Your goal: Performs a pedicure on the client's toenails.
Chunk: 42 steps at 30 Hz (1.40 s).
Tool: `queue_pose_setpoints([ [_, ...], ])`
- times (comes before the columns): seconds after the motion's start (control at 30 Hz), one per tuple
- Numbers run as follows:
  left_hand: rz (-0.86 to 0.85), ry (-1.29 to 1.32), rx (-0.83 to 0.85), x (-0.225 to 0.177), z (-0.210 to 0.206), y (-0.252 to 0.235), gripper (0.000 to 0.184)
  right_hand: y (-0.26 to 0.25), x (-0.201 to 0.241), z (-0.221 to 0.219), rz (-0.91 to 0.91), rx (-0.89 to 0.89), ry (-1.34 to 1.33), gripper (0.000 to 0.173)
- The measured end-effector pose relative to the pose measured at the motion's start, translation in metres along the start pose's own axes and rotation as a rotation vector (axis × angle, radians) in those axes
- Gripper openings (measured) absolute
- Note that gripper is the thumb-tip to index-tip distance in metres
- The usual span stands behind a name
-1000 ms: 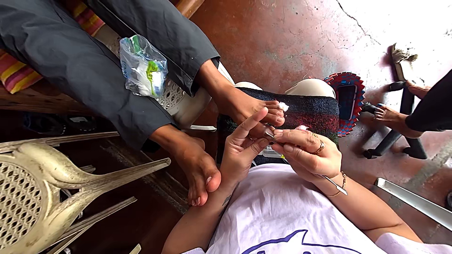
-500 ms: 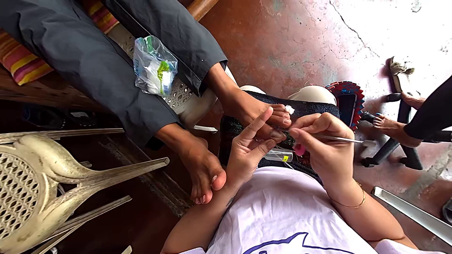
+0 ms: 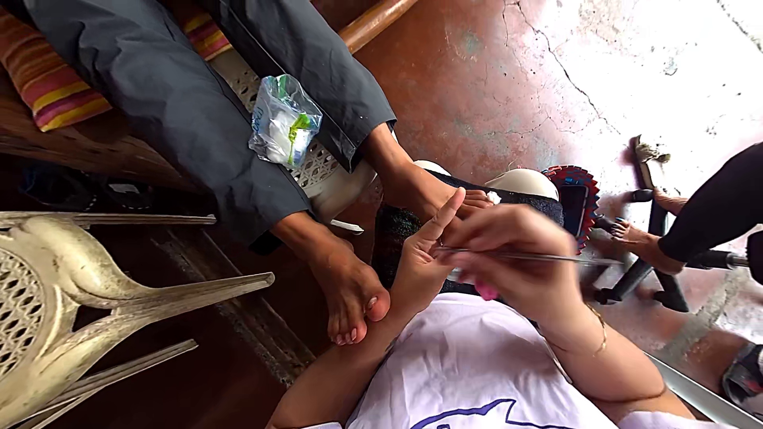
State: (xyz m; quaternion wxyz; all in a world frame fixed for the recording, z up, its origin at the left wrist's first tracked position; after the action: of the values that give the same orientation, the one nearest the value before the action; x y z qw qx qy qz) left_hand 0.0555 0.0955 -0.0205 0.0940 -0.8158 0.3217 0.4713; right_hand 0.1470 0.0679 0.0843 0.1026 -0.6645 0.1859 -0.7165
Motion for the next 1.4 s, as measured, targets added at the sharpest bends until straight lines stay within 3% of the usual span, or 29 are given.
queue_pose_setpoints([
  [0.07, 0.013, -0.026, -0.057, 0.001, 0.003, 0.001, 0.038, -0.021, -0.010, -0.012, 0.008, 0.035, 0.160, 0.005],
  [0.1, 0.018, -0.014, -0.044, 0.002, 0.002, 0.000, 0.038, -0.032, -0.008, -0.006, 0.055, -0.017, 0.246, 0.004],
  [0.2, 0.008, 0.029, -0.003, 0.002, 0.000, 0.000, 0.053, -0.047, 0.002, 0.013, 0.106, -0.155, 0.219, 0.011],
  [0.3, -0.023, 0.015, 0.003, 0.002, 0.001, 0.000, 0.041, -0.019, -0.013, 0.012, -0.102, -0.060, 0.081, 0.015],
  [0.37, -0.045, -0.006, 0.055, 0.000, -0.002, -0.002, 0.056, 0.005, -0.012, 0.024, -0.126, -0.058, 0.080, 0.012],
  [0.47, -0.058, -0.005, 0.081, -0.001, -0.004, -0.002, 0.061, 0.035, -0.002, 0.045, -0.070, -0.078, 0.281, 0.004],
  [0.57, -0.073, -0.012, 0.090, 0.000, -0.004, -0.003, 0.061, 0.049, 0.014, 0.036, 0.073, 0.101, 0.596, 0.010],
  [0.77, -0.088, -0.044, 0.086, 0.000, -0.004, -0.003, 0.061, 0.044, 0.027, 0.027, 0.165, 0.017, 0.661, 0.008],
  [1.0, -0.095, -0.083, 0.081, -0.001, -0.003, -0.003, 0.060, 0.038, 0.013, 0.033, 0.041, -0.021, 0.422, 0.009],
  [1.4, -0.095, -0.121, 0.084, 0.000, -0.001, -0.001, 0.059, 0.038, 0.002, 0.035, -0.058, -0.039, 0.366, 0.007],
])
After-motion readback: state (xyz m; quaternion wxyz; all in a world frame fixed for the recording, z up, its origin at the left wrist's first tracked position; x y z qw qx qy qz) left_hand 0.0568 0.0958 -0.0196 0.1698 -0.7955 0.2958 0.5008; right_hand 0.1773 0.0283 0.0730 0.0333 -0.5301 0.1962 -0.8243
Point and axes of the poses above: each hand's wrist, its own y-axis away from the middle knuckle, its own z-axis out of the back of the hand, x = y × z, the point moved 10 cm from there along -y, towards the middle knuckle, and after that the axes turned 5 degrees about z, right-handed, at the moved point
